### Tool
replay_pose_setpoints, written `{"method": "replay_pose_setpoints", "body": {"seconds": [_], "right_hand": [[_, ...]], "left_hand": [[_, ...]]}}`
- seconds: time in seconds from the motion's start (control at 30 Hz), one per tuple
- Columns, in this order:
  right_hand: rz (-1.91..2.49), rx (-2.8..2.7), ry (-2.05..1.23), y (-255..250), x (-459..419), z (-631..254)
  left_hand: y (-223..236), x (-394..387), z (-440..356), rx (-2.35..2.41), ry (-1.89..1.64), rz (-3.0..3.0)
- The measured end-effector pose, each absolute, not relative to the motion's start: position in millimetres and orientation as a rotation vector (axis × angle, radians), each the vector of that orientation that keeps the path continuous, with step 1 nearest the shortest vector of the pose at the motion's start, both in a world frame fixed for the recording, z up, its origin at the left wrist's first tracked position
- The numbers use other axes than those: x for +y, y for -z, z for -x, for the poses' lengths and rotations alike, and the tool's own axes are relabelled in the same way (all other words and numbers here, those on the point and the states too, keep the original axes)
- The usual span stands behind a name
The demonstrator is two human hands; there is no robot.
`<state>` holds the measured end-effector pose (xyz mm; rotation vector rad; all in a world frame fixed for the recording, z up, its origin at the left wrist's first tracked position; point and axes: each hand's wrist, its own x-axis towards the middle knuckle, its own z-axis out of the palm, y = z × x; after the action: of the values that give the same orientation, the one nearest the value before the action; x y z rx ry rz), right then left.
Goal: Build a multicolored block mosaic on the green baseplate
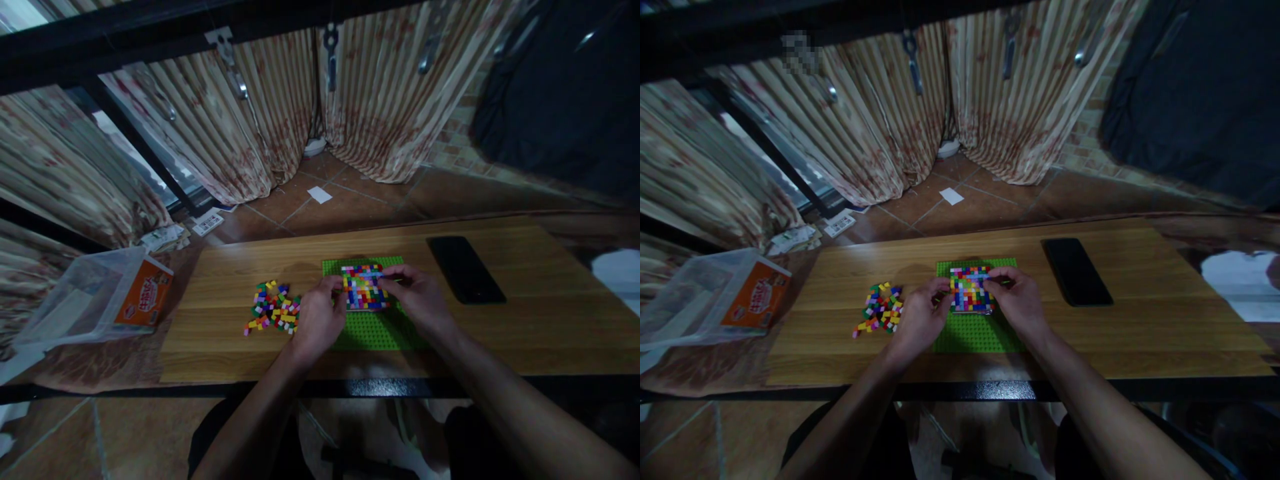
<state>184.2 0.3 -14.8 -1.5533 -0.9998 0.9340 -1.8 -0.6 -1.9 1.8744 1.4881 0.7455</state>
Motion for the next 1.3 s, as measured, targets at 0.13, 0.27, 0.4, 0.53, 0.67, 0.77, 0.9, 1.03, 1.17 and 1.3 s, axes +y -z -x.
{"method": "replay_pose_setpoints", "body": {"seconds": [0.13,0.27,0.4,0.53,0.67,0.77,0.9,1.03,1.17,1.3], "right_hand": [[1.537,-0.968,-0.977,18.3,2.0,-185.8],[1.519,-0.926,-1.003,21.7,3.6,-186.5],[1.481,-0.881,-1.041,22.1,3.6,-184.2],[1.462,-0.876,-1.038,22.4,3.1,-182.9],[1.489,-0.906,-1.04,23.7,2.1,-185.5],[1.532,-0.94,-1.014,24.2,1.0,-187.1],[1.517,-0.917,-1.044,24.3,-0.6,-186.5],[1.481,-0.907,-1.066,27.2,-1.0,-187.5],[1.455,-0.967,-1.064,29.7,0.7,-193.0],[1.484,-0.935,-1.095,25.0,1.6,-197.0]], "left_hand": [[2.6,-0.6,0.9,1.492,-0.737,-1.879],[3.6,-0.7,0.1,1.493,-0.736,-1.88],[4.5,-0.5,-0.4,1.487,-0.734,-1.873],[7.5,-1.5,-1.8,1.462,-0.755,-1.873],[8.4,-0.6,1.1,1.438,-0.768,-1.902],[3.9,7.9,15.9,1.492,-0.748,-1.93],[-5.9,23.9,48.3,1.745,-0.659,-1.947],[-10.1,28.3,63.9,1.821,-0.427,-2.028],[-6.8,24.2,56.8,1.708,-0.255,-2.18],[-2.7,22.4,48.9,1.681,-0.151,-2.282]]}}
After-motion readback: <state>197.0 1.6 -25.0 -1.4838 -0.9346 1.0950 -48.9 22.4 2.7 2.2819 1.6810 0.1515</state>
